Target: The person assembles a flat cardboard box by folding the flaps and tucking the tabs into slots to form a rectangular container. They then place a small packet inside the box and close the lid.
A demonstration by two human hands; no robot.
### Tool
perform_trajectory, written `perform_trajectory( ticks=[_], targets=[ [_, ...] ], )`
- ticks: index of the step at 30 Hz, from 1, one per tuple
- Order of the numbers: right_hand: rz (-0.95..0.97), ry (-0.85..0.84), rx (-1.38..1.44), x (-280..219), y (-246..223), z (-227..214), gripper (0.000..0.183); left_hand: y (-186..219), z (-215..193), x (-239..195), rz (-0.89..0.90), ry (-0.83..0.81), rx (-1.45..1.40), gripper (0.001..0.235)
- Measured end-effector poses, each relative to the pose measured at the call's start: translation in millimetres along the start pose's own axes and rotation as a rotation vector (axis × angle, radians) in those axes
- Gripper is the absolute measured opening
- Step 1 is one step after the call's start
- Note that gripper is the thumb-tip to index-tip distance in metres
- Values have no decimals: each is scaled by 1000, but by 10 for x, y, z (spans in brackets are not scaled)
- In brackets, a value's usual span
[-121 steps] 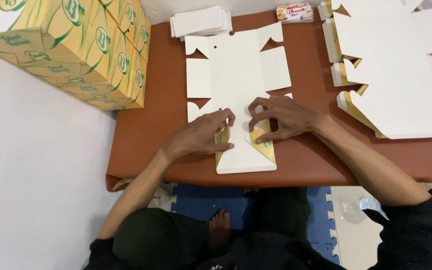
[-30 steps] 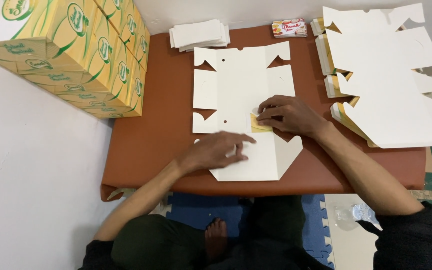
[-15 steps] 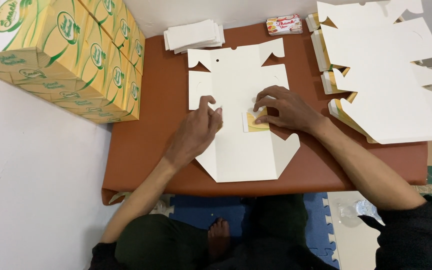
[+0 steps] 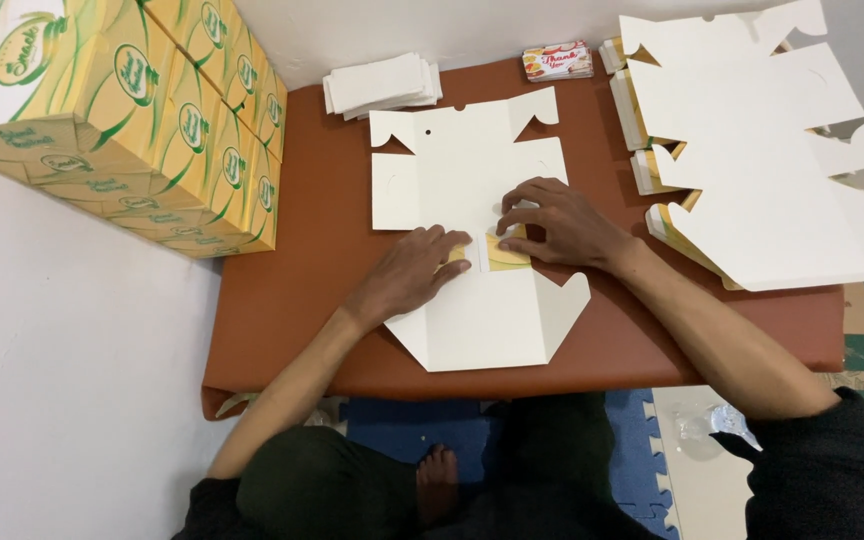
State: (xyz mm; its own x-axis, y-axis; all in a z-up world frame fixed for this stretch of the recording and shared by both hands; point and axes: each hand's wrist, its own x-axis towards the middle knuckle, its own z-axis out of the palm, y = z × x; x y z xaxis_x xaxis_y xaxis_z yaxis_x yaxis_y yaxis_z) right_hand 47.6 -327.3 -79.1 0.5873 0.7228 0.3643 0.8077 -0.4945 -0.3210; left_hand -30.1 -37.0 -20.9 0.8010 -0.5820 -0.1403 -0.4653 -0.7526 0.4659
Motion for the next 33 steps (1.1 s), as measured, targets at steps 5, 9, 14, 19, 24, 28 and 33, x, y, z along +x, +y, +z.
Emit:
perform_trajectory(
  ticks=[5, 9, 14, 19, 24, 28, 33],
  targets=[
    [30, 53, 6, 26, 31, -33, 22, 180, -346, -90, -117, 61, -208, 59],
    [154, 172, -103, 6, 88, -145, 26, 105, -499, -44, -149, 160, -226, 70],
    [492, 231, -280, -42, 115, -168, 40, -162, -659, 33, -386, 191, -71, 50],
    [493, 182, -177, 6, 25, -239, 43, -602, -564, 90, -300, 124, -9, 34],
    [43, 109, 94, 99, -265, -636, 48, -701, -464, 57, -137, 7, -45, 48],
    [-194, 134, 186, 22, -129, -591, 35, -818, -197, 167, 19, -11, 109, 52],
    [-73, 100, 7, -48, -123, -693, 44, -346, -274, -18, 167, 8, 202, 36]
  ],
)
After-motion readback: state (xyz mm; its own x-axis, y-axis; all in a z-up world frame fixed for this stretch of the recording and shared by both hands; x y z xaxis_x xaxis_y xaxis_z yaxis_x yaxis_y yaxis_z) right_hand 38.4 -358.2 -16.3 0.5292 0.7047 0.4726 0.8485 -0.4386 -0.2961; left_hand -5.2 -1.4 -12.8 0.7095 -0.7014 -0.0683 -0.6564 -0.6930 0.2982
